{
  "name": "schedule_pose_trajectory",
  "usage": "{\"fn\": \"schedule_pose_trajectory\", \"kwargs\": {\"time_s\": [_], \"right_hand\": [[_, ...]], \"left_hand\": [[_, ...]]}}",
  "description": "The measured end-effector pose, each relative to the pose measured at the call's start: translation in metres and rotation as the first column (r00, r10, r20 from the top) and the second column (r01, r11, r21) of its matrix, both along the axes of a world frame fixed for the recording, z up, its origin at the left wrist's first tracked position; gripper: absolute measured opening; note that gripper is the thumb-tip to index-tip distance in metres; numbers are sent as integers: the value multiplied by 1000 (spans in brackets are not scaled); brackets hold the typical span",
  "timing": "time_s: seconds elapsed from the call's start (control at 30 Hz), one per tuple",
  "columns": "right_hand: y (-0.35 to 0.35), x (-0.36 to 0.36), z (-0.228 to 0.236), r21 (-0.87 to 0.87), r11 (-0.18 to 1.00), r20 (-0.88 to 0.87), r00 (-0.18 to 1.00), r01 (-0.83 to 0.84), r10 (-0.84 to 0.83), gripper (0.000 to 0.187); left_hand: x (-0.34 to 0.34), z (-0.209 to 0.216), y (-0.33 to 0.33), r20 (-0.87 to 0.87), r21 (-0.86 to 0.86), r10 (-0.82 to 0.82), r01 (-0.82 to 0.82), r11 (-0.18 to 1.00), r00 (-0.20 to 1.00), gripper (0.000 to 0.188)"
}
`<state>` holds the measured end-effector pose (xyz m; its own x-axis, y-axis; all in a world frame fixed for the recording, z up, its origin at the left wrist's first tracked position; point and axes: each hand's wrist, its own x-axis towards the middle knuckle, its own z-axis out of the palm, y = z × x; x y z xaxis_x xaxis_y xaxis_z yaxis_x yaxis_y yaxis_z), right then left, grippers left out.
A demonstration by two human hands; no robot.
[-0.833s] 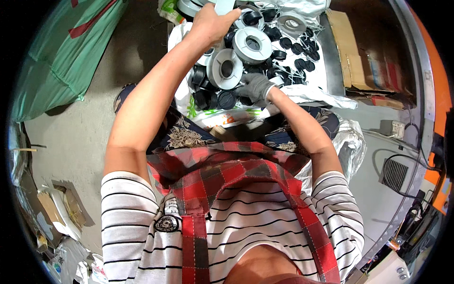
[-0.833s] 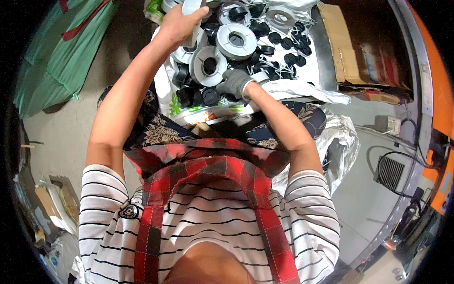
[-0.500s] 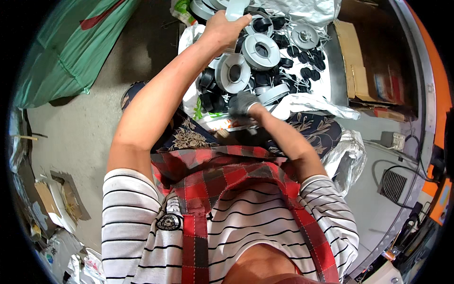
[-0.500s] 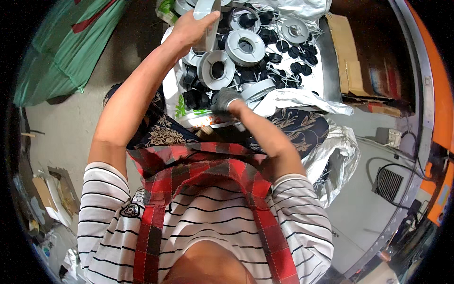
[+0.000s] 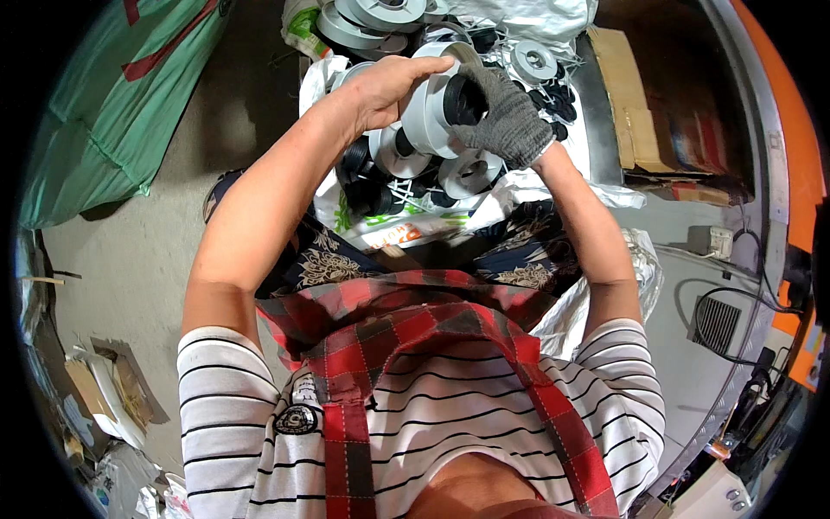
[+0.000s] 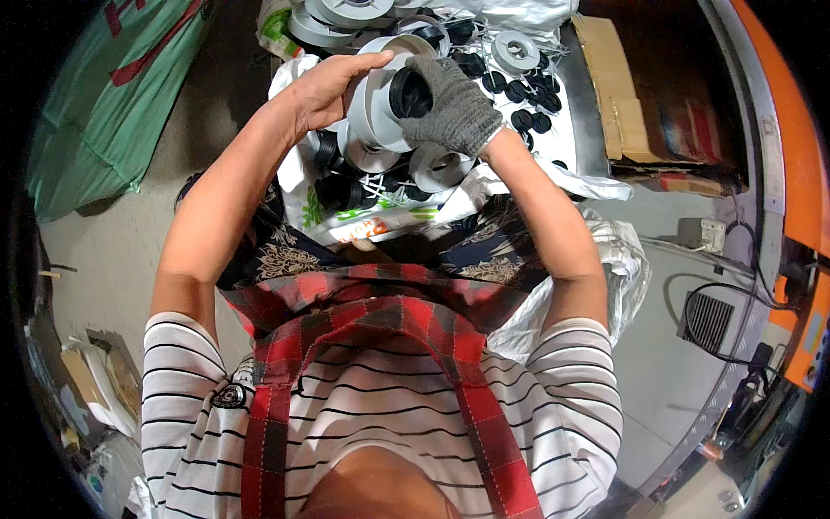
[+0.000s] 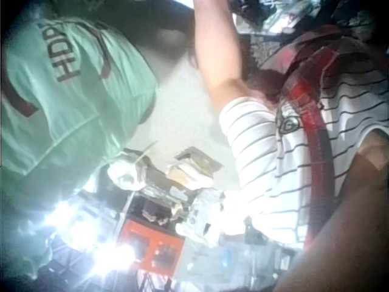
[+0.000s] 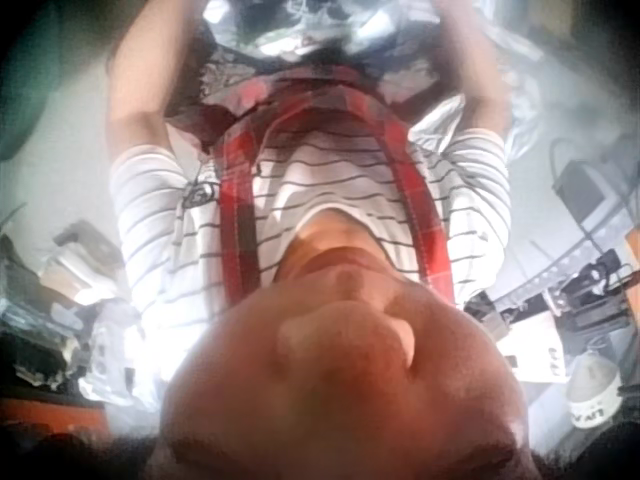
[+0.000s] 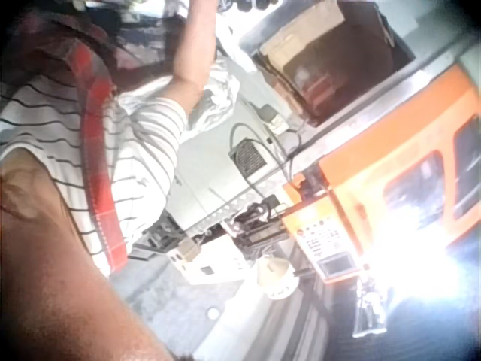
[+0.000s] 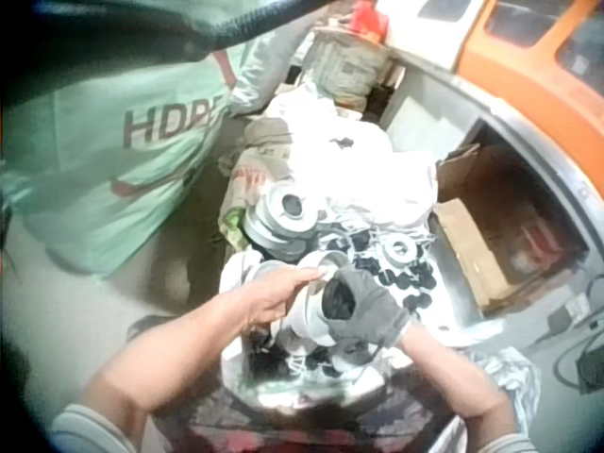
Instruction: The person sorts round components and metal frames into large bags.
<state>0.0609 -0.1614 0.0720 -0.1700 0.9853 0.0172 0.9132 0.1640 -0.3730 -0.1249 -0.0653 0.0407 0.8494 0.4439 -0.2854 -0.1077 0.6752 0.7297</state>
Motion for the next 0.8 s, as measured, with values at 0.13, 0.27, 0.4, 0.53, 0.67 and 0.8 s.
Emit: {"fn": "schedule_pose_trajectory", "kwargs": {"time_s": [0.13, 0.27, 0.4, 0.53, 0.67, 0.8], "right_hand": [[0, 2, 2, 40, 998, 21, 999, -47, 46, 85], [15, 33, -29, -538, 831, -425, 806, 142, -413, 76], [5, 4, -20, 15, 997, -264, 962, 79, -72, 75], [30, 22, -42, -46, 998, -297, 953, 38, -50, 59], [51, 48, -89, 293, 936, 245, 962, -195, 123, 58], [45, 49, -130, -217, 941, 164, 960, 261, -228, 84]], "left_hand": [[-1, 4, -6, 69, -26, -5, 6, 1000, 998, 37], [9, -5, -6, 114, 141, 18, -35, 989, 993, 36], [5, -5, -9, 92, 130, 92, -104, 986, 991, 35], [10, -8, -16, 8, 431, 169, -156, 889, 986, 45], [3, -3, -17, -353, 921, 413, 234, 312, 839, 63], [-1, -39, -17, -591, 726, 533, 687, 25, 606, 79]]}}
